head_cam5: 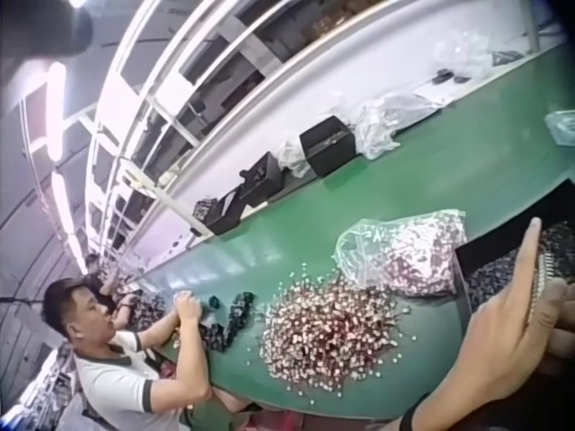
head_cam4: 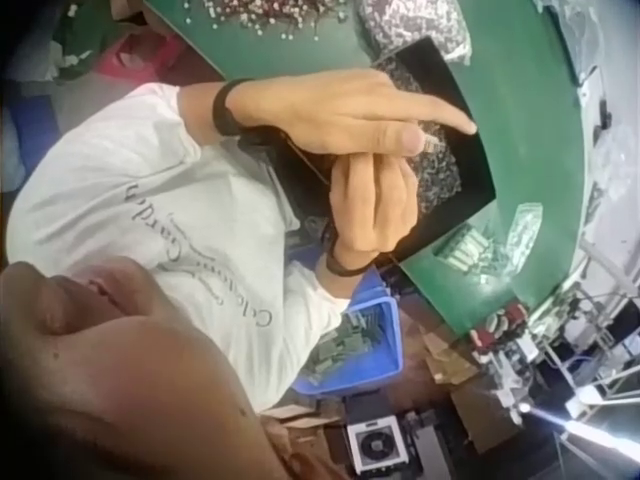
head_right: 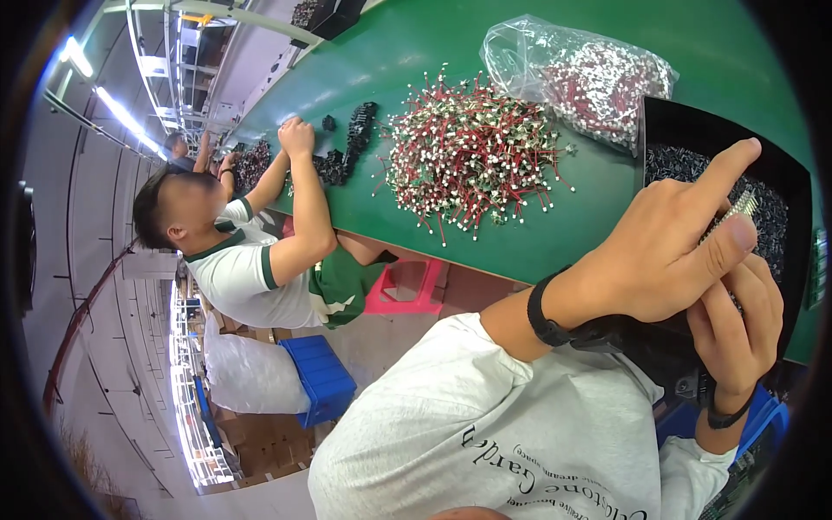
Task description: The person picks up a circuit board and inserts small electronic components into the holes by hand. After filling the board, the person places it onto a stack of completed boards and picks up a new circuit board to repeat the process.
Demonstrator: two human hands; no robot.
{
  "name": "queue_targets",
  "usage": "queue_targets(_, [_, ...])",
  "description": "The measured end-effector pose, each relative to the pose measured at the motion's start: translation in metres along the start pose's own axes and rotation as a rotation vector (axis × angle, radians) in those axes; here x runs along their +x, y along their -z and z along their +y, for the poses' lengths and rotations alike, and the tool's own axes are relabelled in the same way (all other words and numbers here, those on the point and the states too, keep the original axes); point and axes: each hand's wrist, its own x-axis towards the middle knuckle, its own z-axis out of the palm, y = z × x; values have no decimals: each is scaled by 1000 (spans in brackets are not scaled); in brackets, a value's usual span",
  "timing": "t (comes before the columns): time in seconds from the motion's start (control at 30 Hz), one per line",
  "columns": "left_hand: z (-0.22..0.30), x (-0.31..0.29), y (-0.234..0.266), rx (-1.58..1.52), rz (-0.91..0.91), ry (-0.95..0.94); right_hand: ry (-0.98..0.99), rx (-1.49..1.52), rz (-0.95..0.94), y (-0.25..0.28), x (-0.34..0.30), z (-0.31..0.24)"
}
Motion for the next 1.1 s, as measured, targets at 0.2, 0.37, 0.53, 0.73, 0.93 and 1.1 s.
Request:
queue_targets(0.2, [13, -4, 1, 124, -69, 87, -29, -119, -2, 7, -3, -6])
queue_targets(0.37, [-10, -6, 3, -38, -89, 92, -26, 116, -6, 2, 14, -2])
queue_targets(0.53, [3, -5, -10, -139, -44, 207, 13, 133, 165, -9, -3, 9])
queue_targets(0.73, [18, 0, -14, -215, 38, 319, -71, 56, 319, -6, -1, 9])
queue_targets(0.93, [18, 1, -17, -292, 20, 328, -106, 75, 241, -8, -1, 13])
queue_targets(1.1, [9, -2, -11, -389, -22, 236, -60, 39, 200, -7, 0, 11])
